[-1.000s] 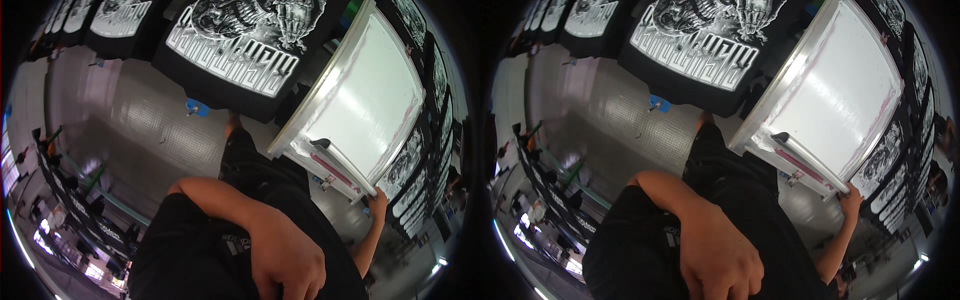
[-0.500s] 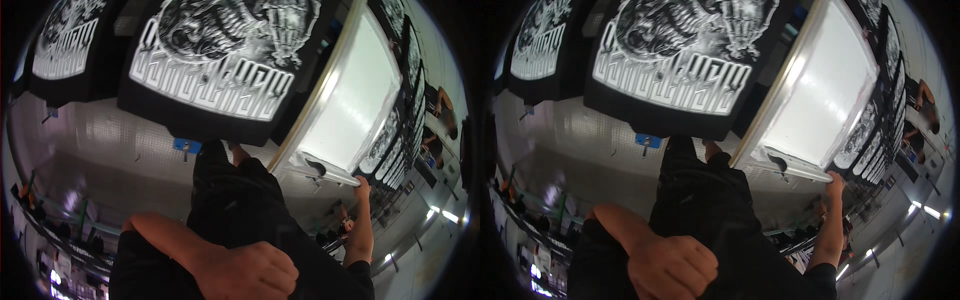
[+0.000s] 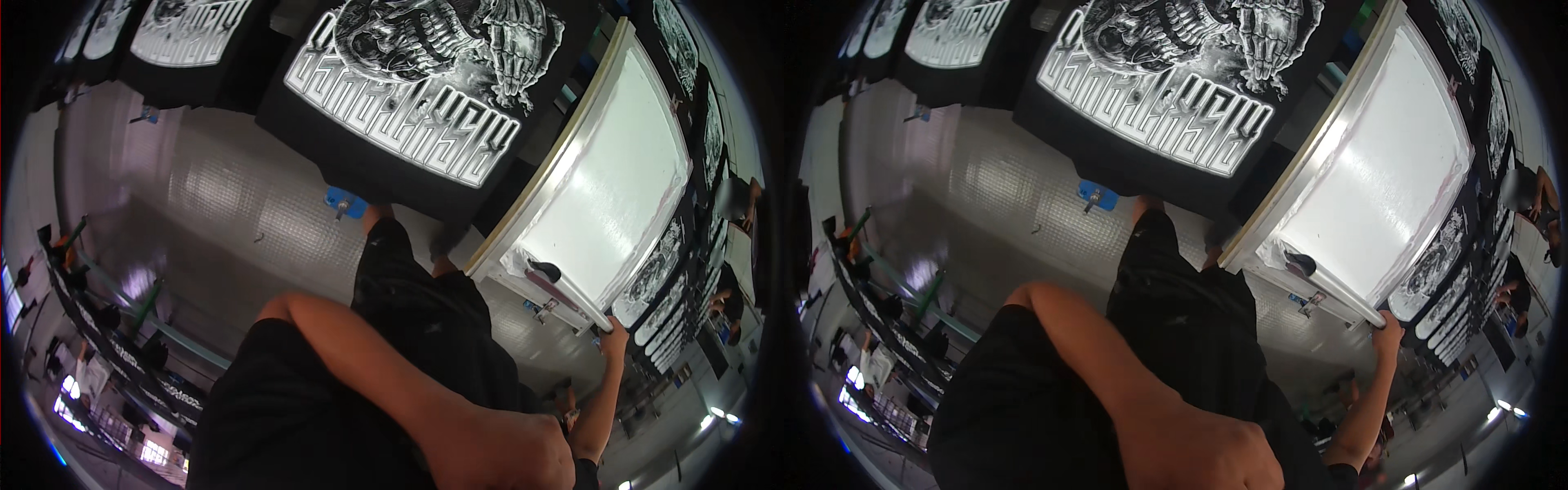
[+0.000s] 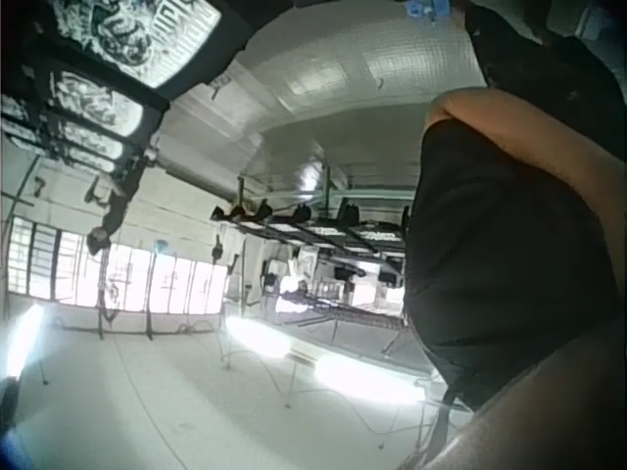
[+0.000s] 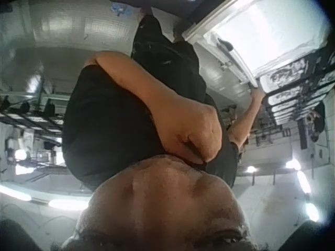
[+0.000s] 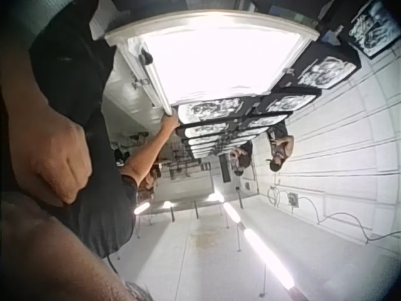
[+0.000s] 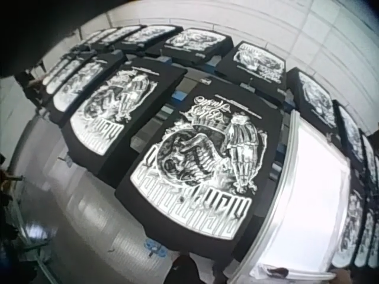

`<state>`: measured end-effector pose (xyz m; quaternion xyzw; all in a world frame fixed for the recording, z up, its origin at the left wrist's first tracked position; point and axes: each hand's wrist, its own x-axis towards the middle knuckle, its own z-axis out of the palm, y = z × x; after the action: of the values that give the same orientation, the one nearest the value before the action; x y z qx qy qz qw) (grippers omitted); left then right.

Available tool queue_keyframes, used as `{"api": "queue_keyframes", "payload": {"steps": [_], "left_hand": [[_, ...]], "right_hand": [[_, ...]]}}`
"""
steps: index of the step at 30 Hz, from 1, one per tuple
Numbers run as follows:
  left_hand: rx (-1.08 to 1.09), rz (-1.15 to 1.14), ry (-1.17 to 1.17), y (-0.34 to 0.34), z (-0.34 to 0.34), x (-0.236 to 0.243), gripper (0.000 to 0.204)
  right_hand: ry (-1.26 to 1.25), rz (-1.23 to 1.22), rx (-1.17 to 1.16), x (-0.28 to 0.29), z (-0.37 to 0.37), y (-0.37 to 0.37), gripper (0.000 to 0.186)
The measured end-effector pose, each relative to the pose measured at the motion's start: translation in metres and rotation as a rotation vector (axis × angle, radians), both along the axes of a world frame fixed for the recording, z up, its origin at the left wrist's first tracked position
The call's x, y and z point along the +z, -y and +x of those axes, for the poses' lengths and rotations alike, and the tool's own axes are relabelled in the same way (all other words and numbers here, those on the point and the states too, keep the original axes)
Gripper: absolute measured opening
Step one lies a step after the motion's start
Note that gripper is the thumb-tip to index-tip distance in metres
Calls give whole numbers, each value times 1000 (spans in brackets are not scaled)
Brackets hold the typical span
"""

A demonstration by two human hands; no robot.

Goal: Screen printing white graphics onto black t-shirts on a production line.

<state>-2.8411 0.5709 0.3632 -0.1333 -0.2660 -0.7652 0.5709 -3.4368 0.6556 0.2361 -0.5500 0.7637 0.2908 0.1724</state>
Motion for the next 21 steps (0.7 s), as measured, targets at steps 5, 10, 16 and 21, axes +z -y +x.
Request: {"api": "queue_keyframes", "payload": {"steps": [5,10,16,21], "left_hand": [[4,-448,125,-51,-75,26,25],[172,-746,717,-58,-149,-5,40],[582,-1077,2293,-10,-182,-111,81],[367,-1068,2231,2,-176,-135,34]], "right_hand": [[-29,52,7,8,17,11,44],[82,-109,161,13,37,7,38],[178,-223,228,24,32,-10,28],[210,-494,253,51,34,-38,61]]}}
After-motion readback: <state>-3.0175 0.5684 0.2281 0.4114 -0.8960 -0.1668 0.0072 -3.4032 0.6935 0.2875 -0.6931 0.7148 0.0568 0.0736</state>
